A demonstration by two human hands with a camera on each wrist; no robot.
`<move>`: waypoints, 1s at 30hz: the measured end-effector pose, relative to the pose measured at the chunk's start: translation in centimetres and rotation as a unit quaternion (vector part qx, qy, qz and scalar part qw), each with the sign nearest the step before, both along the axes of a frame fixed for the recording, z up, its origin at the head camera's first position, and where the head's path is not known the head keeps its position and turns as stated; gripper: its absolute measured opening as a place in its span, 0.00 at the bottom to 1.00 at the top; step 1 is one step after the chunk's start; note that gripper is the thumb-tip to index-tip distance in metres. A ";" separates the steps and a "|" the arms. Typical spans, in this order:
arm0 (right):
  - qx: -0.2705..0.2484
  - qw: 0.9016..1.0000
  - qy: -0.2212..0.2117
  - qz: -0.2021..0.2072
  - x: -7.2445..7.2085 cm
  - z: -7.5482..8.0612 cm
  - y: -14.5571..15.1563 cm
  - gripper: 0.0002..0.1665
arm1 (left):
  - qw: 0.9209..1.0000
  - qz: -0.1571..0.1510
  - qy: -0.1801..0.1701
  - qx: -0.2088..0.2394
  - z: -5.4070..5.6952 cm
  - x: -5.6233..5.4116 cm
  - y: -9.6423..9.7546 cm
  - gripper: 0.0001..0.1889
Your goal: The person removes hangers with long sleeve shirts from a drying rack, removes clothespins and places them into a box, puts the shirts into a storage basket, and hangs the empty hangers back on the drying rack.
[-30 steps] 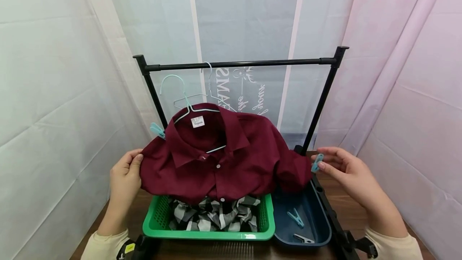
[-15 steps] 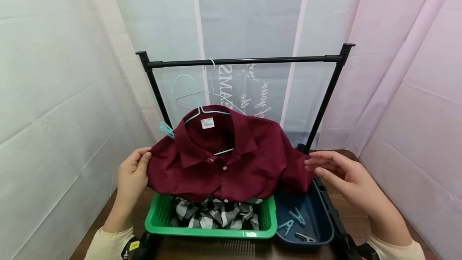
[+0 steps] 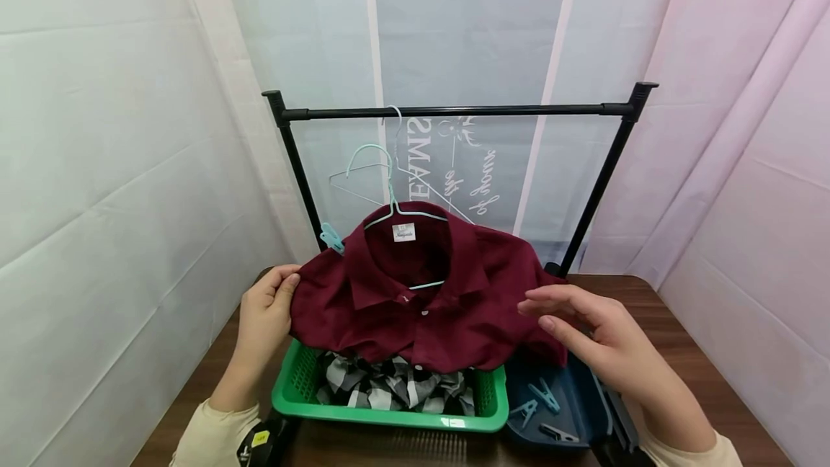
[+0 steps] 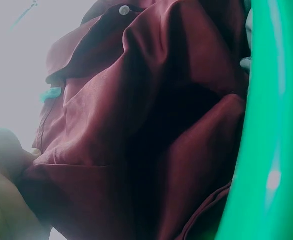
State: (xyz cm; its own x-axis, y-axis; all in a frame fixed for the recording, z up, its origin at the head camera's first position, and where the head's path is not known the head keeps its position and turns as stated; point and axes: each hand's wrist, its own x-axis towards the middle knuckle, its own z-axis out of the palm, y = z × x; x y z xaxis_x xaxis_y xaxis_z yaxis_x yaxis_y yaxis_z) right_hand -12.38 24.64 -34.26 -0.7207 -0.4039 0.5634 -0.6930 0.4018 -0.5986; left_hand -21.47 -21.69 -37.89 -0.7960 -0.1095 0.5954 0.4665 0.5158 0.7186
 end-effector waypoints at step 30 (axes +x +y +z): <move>0.043 0.989 0.037 0.135 -4.3 10.0 -15.4 0.15 | 1.000 -0.009 -0.013 0.013 0.0 -0.1 0.5 0.08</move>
State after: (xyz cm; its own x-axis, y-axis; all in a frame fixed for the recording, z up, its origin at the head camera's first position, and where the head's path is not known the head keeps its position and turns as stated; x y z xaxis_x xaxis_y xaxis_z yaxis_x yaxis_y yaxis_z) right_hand -16.69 9.23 -24.24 -0.5376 -0.6243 0.5667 -0.8231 0.2427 -0.5135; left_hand -21.52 -21.23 -37.89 -0.8131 -0.1097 0.5717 0.4567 0.4889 0.7433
